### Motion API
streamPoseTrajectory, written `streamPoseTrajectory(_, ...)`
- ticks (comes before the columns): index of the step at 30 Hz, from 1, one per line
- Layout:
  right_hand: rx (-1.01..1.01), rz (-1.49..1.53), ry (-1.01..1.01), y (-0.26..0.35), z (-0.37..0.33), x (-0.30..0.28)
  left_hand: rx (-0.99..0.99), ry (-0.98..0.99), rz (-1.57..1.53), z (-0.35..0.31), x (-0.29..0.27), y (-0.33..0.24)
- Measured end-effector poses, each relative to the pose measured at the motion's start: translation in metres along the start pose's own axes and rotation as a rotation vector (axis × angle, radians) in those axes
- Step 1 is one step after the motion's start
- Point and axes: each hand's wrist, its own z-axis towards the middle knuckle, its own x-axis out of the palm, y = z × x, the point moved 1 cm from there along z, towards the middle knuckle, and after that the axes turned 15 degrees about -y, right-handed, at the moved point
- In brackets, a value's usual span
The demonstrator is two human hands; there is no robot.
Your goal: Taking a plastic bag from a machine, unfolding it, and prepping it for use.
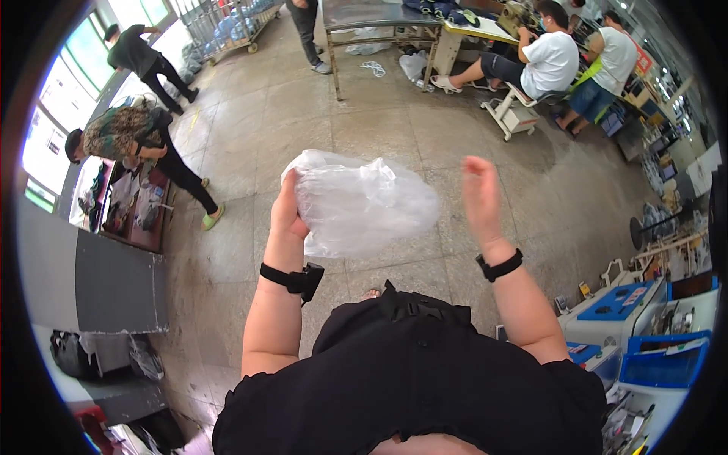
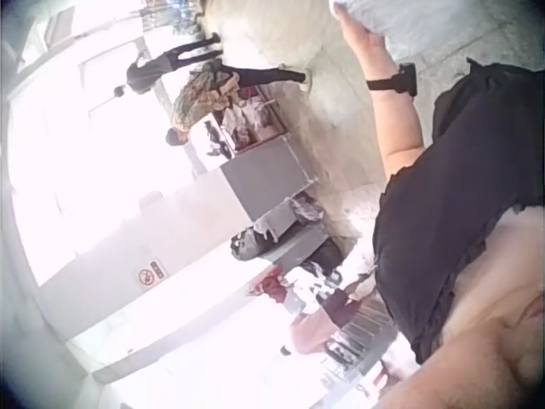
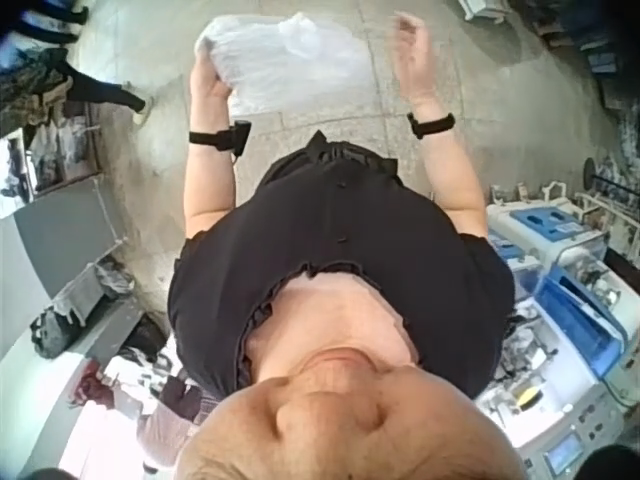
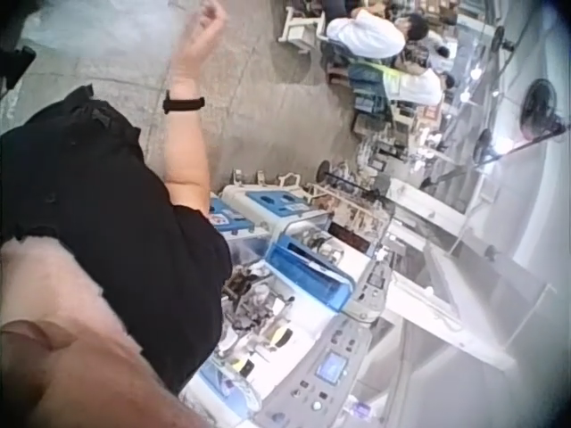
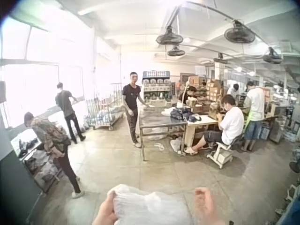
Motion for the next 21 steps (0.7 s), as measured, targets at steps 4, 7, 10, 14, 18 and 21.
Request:
streamPoseTrajectory(4, -0.199, -0.079, 0.345, 0.043, -0.028, 0.086, 0.017, -0.015, -0.023, -0.017, -0.011, -0.005)
streamPoseTrajectory(7, 0.159, -0.050, 0.590, 0.034, -0.032, 0.129, 0.071, -0.039, -0.038, -0.035, -0.019, -0.014)
streamPoseTrajectory(10, 0.139, -0.049, 0.734, 0.021, -0.024, 0.155, 0.089, -0.064, -0.060, -0.055, -0.035, -0.030)
streamPoseTrajectory(14, 0.686, 0.320, 0.498, 0.010, -0.004, 0.163, 0.190, -0.048, -0.090, -0.075, -0.068, -0.059)
streamPoseTrajectory(18, 0.503, 0.193, 0.345, 0.014, 0.035, 0.163, 0.360, -0.156, -0.024, -0.085, -0.097, -0.082)
streamPoseTrajectory(21, 0.476, 0.268, 0.528, 0.032, 0.059, 0.165, 0.412, -0.247, 0.158, -0.092, -0.104, -0.090)
